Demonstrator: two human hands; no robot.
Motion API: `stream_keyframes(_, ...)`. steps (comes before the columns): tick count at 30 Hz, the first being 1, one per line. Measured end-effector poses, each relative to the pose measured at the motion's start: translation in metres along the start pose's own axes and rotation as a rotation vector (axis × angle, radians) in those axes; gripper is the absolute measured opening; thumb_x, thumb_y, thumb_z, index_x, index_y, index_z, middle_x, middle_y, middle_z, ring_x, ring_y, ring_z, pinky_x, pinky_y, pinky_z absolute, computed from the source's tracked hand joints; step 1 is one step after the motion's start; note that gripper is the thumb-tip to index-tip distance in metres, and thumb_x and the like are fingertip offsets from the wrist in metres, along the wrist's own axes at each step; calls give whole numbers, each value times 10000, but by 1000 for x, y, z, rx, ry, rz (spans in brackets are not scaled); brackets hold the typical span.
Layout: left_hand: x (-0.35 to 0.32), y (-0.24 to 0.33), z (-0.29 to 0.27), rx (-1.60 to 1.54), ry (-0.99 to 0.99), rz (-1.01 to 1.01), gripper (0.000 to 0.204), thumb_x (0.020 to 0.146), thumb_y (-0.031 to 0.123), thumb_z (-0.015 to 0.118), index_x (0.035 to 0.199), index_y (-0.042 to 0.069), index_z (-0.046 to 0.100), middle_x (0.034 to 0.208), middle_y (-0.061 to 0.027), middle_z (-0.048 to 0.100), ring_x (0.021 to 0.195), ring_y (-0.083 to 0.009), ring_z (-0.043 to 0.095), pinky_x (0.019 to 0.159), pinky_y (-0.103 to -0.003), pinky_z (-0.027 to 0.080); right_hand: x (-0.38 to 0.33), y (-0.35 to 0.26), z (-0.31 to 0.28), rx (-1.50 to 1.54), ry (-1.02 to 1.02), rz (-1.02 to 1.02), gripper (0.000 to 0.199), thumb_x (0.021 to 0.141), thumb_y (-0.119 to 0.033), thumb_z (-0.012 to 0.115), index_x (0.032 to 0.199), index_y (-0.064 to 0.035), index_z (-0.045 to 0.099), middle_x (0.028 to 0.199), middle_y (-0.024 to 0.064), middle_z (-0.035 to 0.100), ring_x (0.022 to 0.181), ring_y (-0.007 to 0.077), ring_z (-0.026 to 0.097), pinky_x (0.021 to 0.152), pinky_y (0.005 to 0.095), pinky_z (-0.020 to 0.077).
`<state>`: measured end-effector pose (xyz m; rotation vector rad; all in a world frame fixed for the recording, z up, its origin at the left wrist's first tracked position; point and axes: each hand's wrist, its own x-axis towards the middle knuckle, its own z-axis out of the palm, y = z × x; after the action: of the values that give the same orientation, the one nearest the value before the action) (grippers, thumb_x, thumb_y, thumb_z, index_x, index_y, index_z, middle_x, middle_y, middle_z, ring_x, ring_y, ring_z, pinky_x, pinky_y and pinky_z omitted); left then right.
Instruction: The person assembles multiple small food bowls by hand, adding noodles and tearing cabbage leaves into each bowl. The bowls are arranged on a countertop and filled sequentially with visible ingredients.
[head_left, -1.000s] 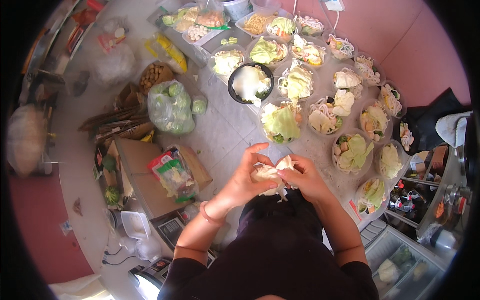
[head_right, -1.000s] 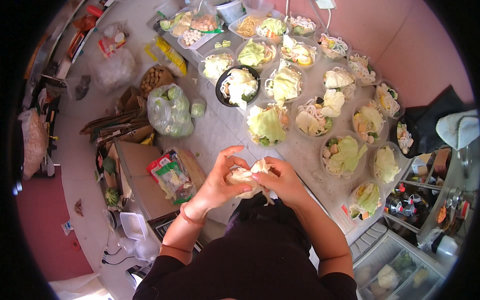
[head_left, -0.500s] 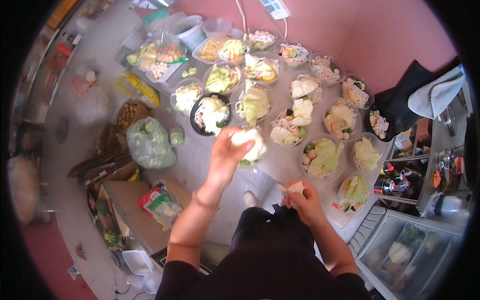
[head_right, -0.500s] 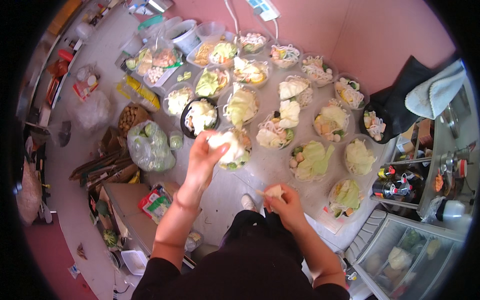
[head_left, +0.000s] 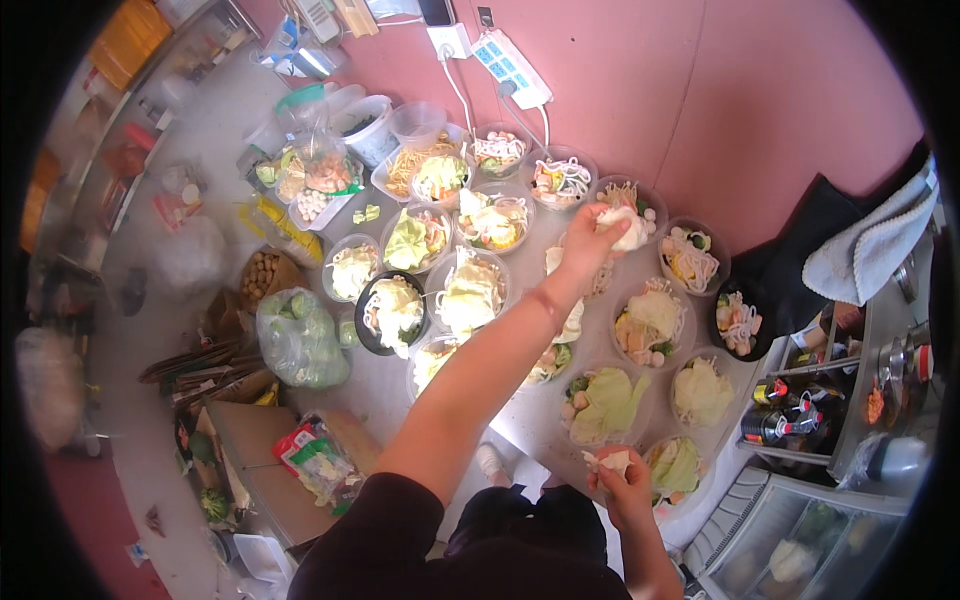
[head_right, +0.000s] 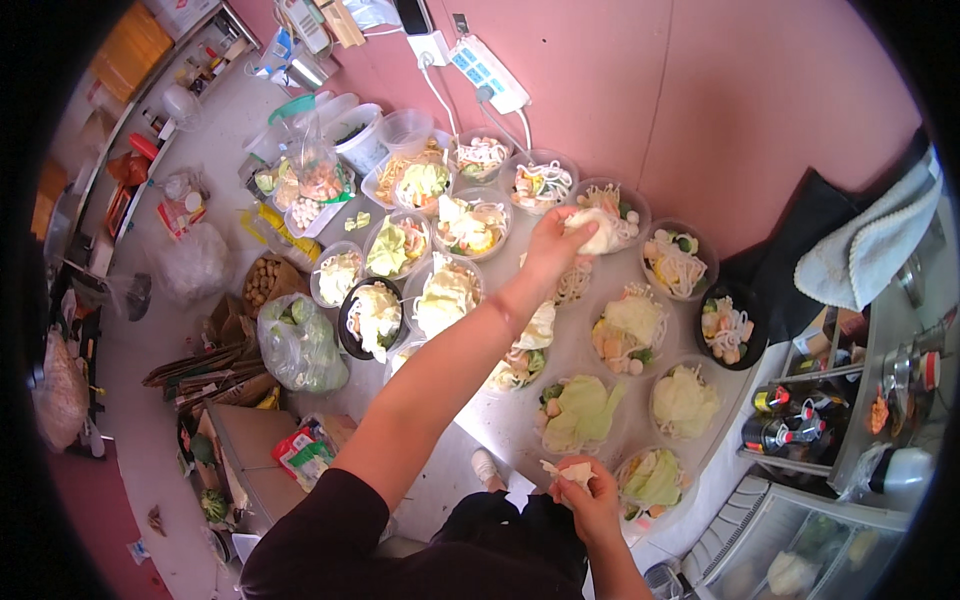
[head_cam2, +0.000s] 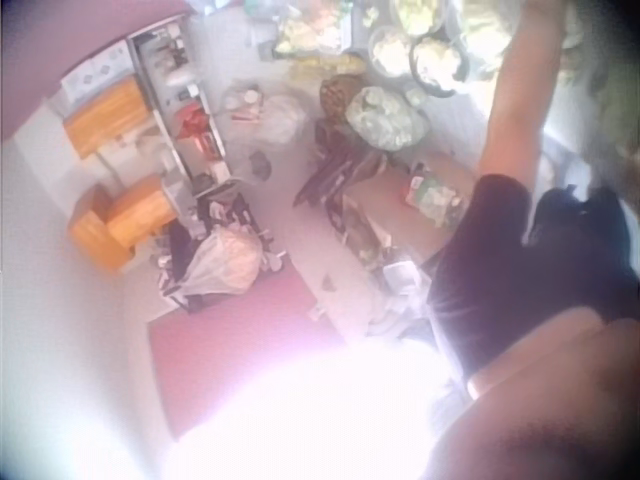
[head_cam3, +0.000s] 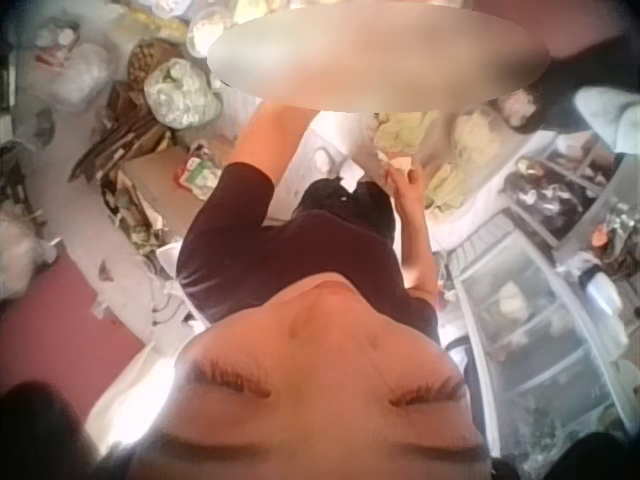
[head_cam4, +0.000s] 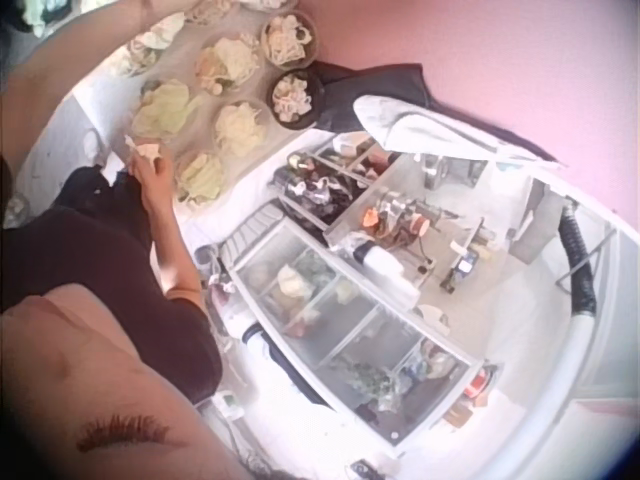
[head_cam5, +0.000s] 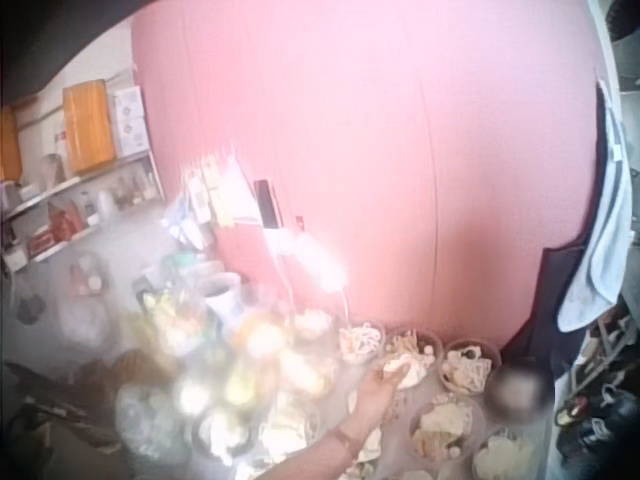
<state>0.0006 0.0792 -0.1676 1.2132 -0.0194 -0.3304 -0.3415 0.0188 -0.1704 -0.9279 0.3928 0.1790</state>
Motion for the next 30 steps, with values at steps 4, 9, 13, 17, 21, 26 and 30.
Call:
stream_keyframes(4,6,6,-27,438,73,305,486,932,256,656,1319,35,461,1280,-124,540,1238,-203,488,1041,-343,397,23,-7,3,128,-94,133,245,905,-132,632,1104,-11,557,937,120,639,769,214,631,690,345,520)
stream_keyframes(9,-186,40,-104,302,-445,232,566,908,296,680,1374,61,461,1409,-112,466,1335,-240,418,1079,-361,350,64,-1,50,438,-313,352,519,995,-511,381,1268,-84,498,1279,126,543,1195,299,527,1000,559,428)
stream_keyframes(13,-332,51,-141,994,-151,428,708,722,329,833,1319,106,525,1407,-130,431,1359,-377,368,1127,-506,261,63,31,140,241,-441,567,670,975,-643,269,1218,-71,518,1327,131,498,1354,273,380,1099,473,330)
stream_keyframes(17,-426,26,-219,985,246,391,613,669,315,859,1176,103,586,1244,-120,475,1294,-388,396,1106,-580,249,51,130,209,103,-839,693,762,968,-660,235,1221,-10,541,1362,107,477,1353,277,381,1115,442,313)
stream_keyframes(21,-518,35,-336,1060,657,469,456,659,261,871,996,89,616,1113,-98,580,1163,-349,495,1005,-520,378,23,251,316,139,-1179,867,727,973,-635,276,1395,-56,399,1423,104,426,1323,260,426,1099,415,347)
stream_keyframes(26,-600,81,-496,1299,1212,115,669,773,309,768,1308,80,437,1411,-199,303,1315,-452,260,1023,-611,291,17,387,465,-679,-954,722,864,904,-695,414,1528,-194,90,1546,74,142,1405,283,193,1057,583,249)
stream_keyframes(30,-646,67,-541,1352,1350,-441,753,908,375,625,1523,156,249,1607,-181,42,1450,-489,-13,978,-795,164,28,410,490,-695,-1001,586,910,892,-714,420,1548,-202,54,1590,55,95,1454,267,124,1090,538,210)
